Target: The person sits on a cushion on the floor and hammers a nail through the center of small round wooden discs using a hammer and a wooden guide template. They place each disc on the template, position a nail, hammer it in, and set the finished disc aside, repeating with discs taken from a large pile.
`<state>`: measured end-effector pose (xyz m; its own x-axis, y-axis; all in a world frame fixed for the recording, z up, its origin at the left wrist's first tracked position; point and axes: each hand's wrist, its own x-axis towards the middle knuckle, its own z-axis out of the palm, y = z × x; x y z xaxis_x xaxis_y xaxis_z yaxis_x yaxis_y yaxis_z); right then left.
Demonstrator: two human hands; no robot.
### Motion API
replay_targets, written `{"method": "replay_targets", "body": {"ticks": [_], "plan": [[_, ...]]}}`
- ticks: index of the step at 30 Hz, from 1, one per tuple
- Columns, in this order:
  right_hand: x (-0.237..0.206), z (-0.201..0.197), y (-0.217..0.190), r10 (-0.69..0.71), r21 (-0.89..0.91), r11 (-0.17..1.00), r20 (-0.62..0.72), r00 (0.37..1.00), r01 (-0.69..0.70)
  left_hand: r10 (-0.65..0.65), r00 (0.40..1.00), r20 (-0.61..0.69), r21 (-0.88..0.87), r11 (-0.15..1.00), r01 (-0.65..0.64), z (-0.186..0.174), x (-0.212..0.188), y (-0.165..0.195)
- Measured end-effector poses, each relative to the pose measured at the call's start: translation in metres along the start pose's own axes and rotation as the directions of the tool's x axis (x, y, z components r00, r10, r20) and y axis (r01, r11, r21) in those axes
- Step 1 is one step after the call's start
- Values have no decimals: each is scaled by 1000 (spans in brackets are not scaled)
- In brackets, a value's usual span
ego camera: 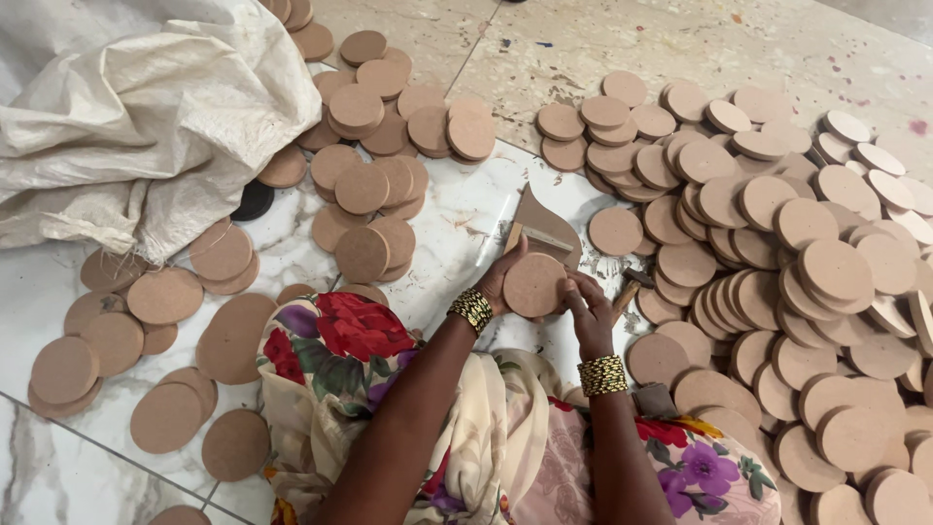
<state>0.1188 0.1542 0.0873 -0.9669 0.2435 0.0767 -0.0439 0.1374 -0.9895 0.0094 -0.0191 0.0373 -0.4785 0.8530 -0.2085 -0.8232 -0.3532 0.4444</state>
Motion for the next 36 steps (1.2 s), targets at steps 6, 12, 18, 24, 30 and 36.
{"method": "replay_targets", "body": {"ticks": [6, 12, 18, 24, 30, 36], "plan": [[4, -9, 14, 192, 170, 971, -139, 971, -168, -48, 999, -7, 20, 999, 48, 12, -1, 2], [13, -42, 29, 479, 451, 833, -301, 825, -320, 114, 925, -362, 285, 958, -7, 4, 2, 11], [45, -125, 2, 273, 661, 730, -514, 813, 173, 331, 776, -538, 378, 917, -129, -3, 3, 12], [38, -161, -48, 164, 529, 714, -763, 625, 459, 394, 748, -534, 359, 907, -222, 6, 3, 13], [12, -105, -12, 228, 528, 833, -605, 763, 169, 412, 798, -440, 516, 843, -150, 14, -10, 33], [28, -23, 7, 252, 486, 872, -345, 904, -57, 503, 682, -532, 578, 804, -142, -11, -60, 63]]}}
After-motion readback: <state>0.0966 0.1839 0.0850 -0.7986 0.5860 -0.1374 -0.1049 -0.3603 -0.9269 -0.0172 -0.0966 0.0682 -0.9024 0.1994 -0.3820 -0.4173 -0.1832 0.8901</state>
